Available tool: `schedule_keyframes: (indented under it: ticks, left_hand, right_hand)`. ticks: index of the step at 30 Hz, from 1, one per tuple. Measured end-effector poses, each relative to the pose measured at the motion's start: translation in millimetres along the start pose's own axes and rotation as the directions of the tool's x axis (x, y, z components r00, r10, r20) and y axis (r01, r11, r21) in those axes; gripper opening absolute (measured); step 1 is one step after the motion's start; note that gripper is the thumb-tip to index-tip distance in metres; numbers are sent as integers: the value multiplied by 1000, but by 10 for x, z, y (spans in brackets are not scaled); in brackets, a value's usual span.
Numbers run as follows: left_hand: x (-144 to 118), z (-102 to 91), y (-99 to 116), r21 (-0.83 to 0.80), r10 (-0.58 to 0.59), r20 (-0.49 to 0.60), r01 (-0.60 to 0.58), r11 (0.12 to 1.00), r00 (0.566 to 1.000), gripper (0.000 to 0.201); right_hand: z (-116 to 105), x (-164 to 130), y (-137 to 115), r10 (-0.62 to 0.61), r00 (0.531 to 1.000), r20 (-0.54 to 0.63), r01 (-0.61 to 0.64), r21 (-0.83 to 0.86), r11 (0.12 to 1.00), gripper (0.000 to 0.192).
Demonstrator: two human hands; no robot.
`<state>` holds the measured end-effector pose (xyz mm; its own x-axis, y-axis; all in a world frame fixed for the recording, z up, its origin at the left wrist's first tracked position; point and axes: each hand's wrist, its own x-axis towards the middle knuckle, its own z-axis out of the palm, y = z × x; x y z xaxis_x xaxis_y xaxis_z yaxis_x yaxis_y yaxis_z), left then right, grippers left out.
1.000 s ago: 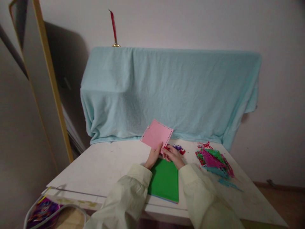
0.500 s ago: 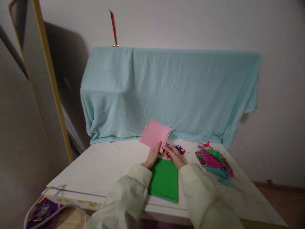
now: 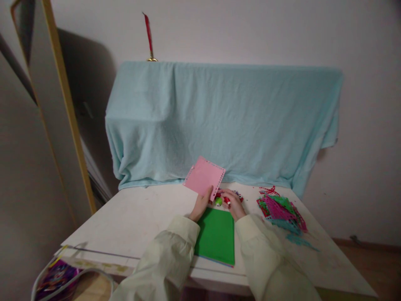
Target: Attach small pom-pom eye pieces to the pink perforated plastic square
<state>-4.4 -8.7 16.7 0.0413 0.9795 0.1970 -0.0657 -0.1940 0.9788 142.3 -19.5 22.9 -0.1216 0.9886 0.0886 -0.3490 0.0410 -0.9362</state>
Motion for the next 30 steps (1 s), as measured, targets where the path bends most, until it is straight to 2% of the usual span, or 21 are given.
schedule_keyframes:
  ticks: [5,12,20,30]
  left_hand:
    - [1,14,-8,23,-3,15,3,1000,1000,54]
    - [-29,6,46,84,-69,15,67,994,998,57]
    - [-33,19,84,49,-38,18,37,998,999,58]
    - [-71,17,181,48,-68,49,66,997,996,58]
  right_hand:
    - [13,-12,44,20,998,66,-13,-102,995,25]
    - [-9,20,72,-2,1000,31,6,-133,991,25]
    - [5,42,59,2,1000,-29,-5,-120,993,29]
    - [24,-13,44,-1,996,95,11,-109,994,26]
